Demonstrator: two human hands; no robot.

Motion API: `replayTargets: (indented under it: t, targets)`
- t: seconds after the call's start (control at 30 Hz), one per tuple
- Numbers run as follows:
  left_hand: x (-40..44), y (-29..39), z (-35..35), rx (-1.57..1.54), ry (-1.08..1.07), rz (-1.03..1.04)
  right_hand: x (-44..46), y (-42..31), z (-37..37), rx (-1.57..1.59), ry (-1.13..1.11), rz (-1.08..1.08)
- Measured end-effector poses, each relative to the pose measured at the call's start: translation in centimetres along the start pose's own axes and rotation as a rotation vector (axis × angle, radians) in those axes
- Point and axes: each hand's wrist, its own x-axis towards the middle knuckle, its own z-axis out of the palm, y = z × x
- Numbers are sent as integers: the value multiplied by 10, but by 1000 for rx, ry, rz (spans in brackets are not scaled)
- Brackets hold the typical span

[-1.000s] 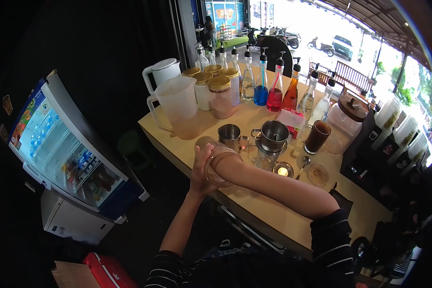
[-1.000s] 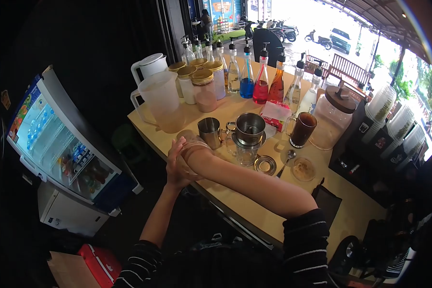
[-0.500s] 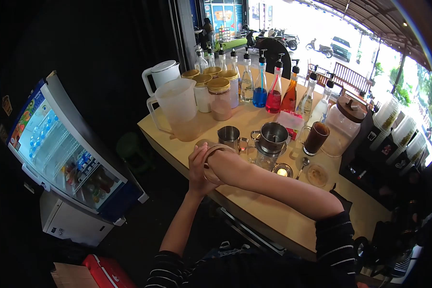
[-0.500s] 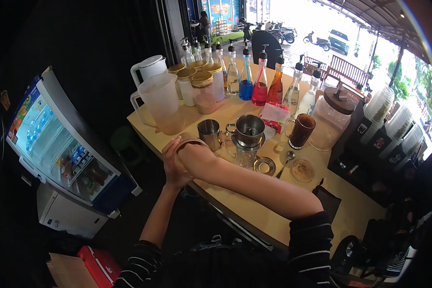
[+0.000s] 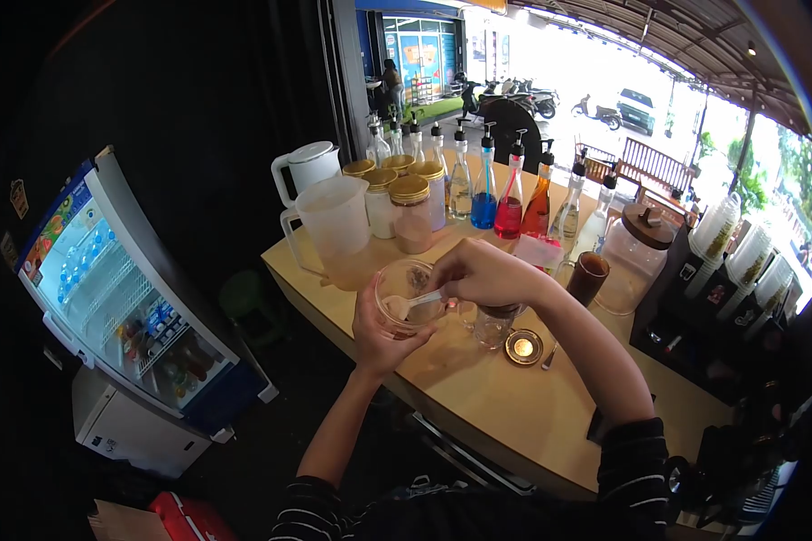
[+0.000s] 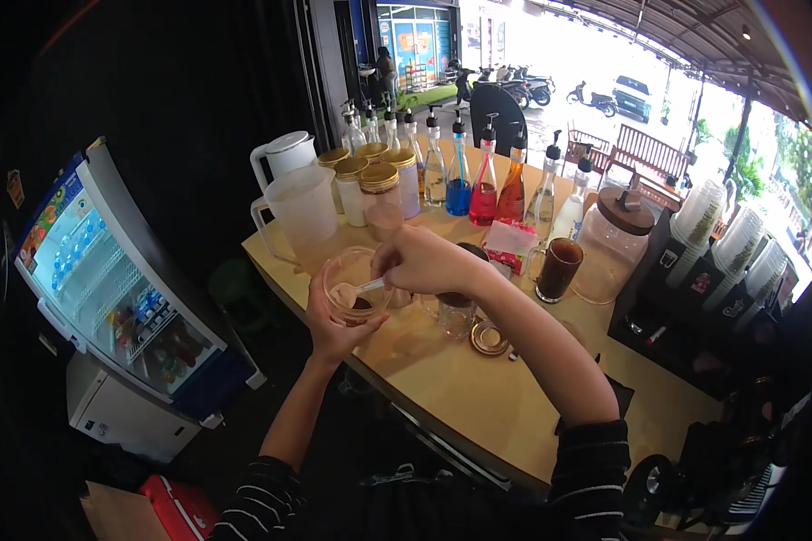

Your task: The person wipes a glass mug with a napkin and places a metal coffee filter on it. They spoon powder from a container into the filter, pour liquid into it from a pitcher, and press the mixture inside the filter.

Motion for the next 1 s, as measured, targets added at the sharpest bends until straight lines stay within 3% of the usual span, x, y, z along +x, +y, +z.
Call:
replayTargets:
  t: [0.07,0.2,0.37,0.53,0.6,0.87,1.0]
  targets:
    - [2,4,5,-199,42,-71,-6,0,-5,16,11,11]
    - [6,13,8,-274,54,-116,-10,25,-4,166,92,20]
    - [7,2,8,-58,36,-104,-23,32,-9,203,232,-44]
    - [11,-19,11,-72,103,-127,-51,32,-24,182,329,19]
    - [11,-28,9,-98,121,-165,-68,38,-27,96,444,6]
    - [9,-41,11,-191,138,-178,-124,51,-38,-116,638,291]
    - [6,-42,13,-221,174,-172,-132,60,-28,-213,675,249]
